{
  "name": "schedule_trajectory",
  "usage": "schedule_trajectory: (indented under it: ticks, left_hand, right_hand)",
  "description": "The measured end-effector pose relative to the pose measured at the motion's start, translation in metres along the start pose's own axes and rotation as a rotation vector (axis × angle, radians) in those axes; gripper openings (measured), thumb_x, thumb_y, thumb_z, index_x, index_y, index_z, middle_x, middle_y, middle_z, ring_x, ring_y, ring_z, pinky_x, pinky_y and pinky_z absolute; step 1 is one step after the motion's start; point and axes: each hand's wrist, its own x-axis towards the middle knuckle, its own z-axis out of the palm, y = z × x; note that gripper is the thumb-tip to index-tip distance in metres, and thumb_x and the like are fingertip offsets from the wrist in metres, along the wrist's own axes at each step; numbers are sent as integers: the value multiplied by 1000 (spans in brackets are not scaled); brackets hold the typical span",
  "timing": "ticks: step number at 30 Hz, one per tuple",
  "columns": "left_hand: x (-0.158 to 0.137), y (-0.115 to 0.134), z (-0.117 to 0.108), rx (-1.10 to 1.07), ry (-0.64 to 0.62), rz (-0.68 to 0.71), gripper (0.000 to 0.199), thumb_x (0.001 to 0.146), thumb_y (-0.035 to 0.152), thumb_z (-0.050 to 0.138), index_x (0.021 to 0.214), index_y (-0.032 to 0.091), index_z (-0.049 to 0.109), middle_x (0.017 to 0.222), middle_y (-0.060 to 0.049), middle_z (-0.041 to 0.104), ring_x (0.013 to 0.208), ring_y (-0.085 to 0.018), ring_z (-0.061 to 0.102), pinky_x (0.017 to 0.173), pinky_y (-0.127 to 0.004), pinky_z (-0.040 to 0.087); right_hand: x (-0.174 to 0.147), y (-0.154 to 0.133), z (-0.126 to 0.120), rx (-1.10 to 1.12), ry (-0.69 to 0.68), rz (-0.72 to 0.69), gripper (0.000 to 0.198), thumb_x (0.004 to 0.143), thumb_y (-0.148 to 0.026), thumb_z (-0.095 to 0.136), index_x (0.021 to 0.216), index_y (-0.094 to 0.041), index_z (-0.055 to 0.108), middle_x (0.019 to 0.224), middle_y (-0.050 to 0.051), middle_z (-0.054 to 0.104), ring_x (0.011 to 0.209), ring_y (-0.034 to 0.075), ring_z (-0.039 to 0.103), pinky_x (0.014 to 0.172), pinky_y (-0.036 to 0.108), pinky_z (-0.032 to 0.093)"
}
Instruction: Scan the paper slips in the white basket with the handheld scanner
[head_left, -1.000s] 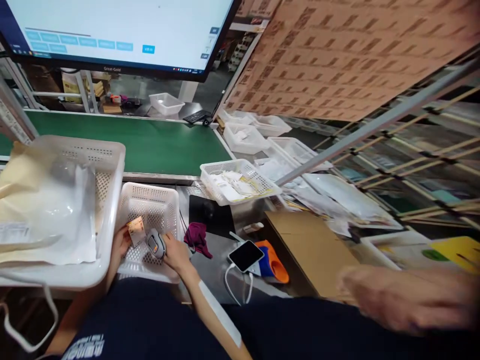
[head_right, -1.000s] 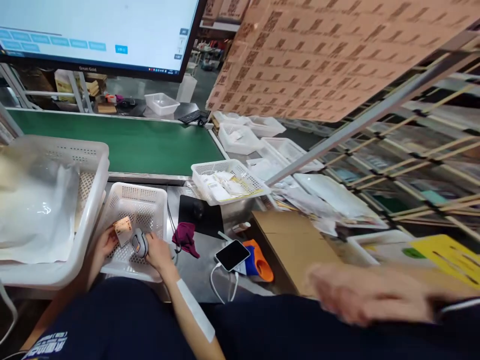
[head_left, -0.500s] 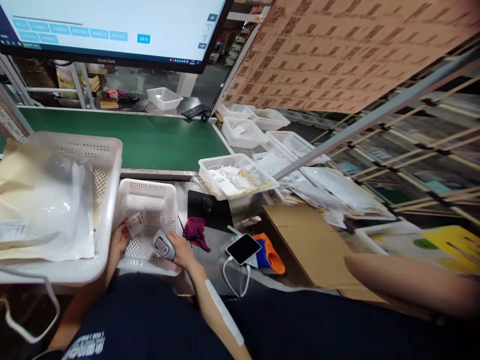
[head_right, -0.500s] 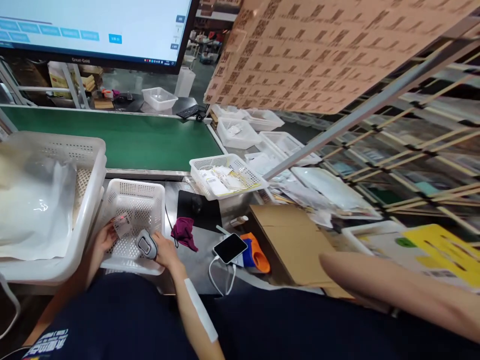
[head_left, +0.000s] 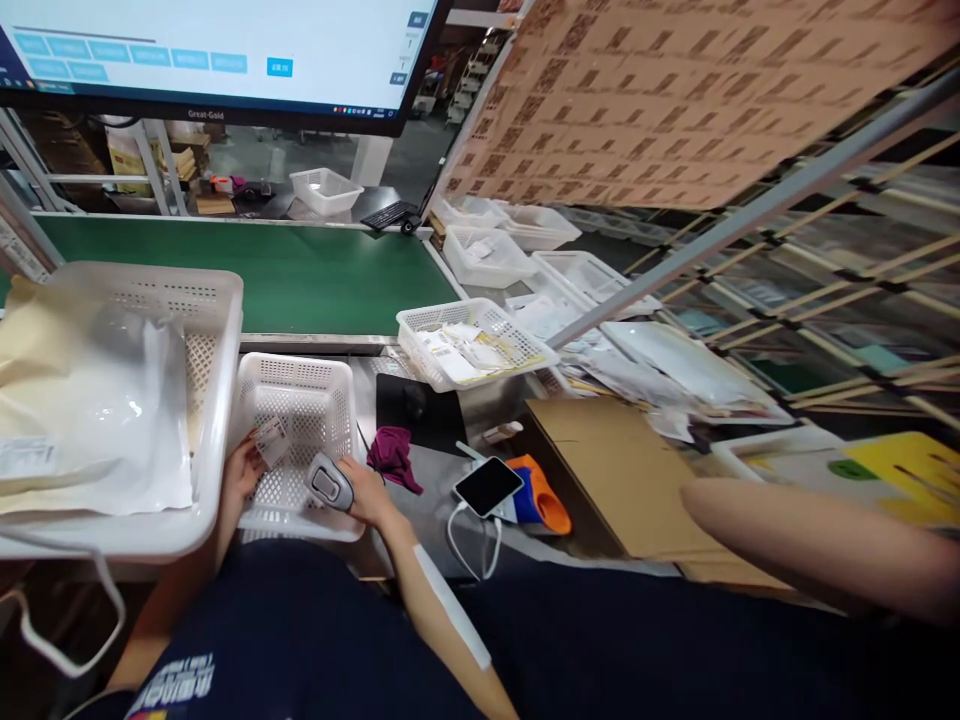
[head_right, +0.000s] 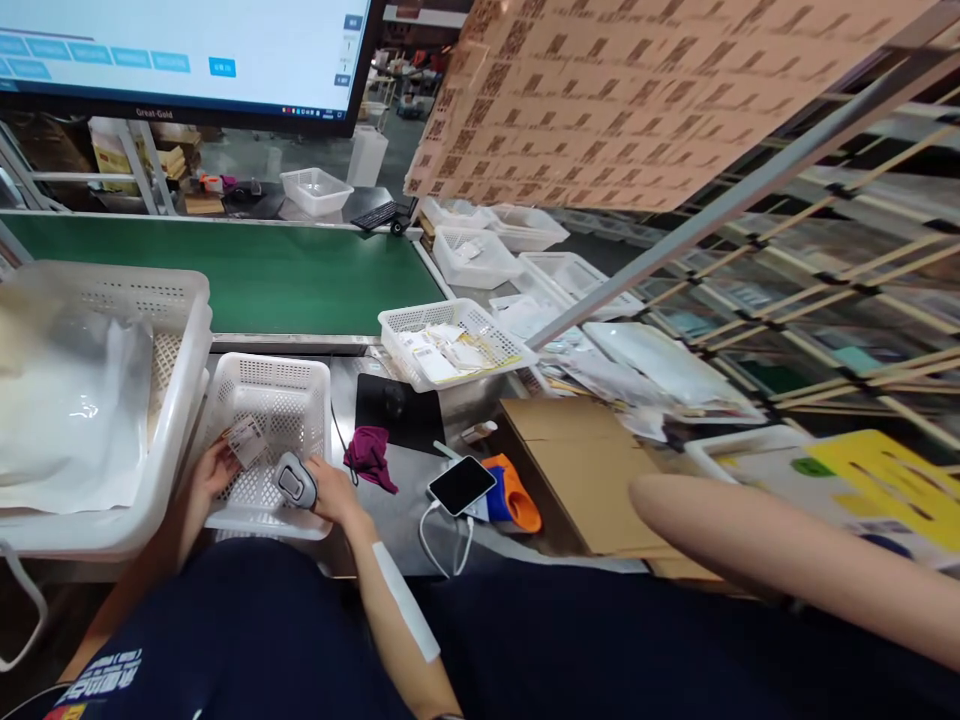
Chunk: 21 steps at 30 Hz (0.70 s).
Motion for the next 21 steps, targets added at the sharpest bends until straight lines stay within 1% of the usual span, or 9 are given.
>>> schedule_trajectory:
  ticks: [3,7,12,17,21]
  left_hand:
    - [1,0,-1,-3,-5,0,28,98,7,56,122,16,67,89,-5,75,75,-16,72,67,-25,56]
    - [2,0,-1,-2,-15,3,26,99,6,54,119,15,67,91,-5,75,76,-15,72,67,-24,55]
    - [2,0,-1,-3,-11,8,25,98,4,53,118,14,66,88,-5,74,71,-14,71,65,-24,56]
    - [2,0,-1,3,-9,9,28,98,5,54,122,14,66,91,-6,75,74,-15,71,64,-23,55]
    - [0,-1,0,5,-3,6,29,100,5,52,123,14,66,89,-5,74,73,-15,71,64,-22,53]
  right_hand:
    - [0,0,-1,-2,-1,0,26,87,-33,72,109,-20,67,115,7,68,94,21,64,70,29,35]
    - [-1,0,-1,-1,1,2,25,86,-31,72,109,-20,67,116,7,68,91,21,65,69,29,35]
    - [0,1,0,9,9,2,24,85,-26,72,107,-19,68,115,7,68,91,20,63,69,29,35]
    - [1,1,-1,18,13,6,25,85,-29,74,107,-18,68,114,7,69,91,20,64,69,29,34]
    - [1,-1,-2,29,1,12,26,85,-30,73,108,-18,68,114,7,69,90,19,64,69,29,35]
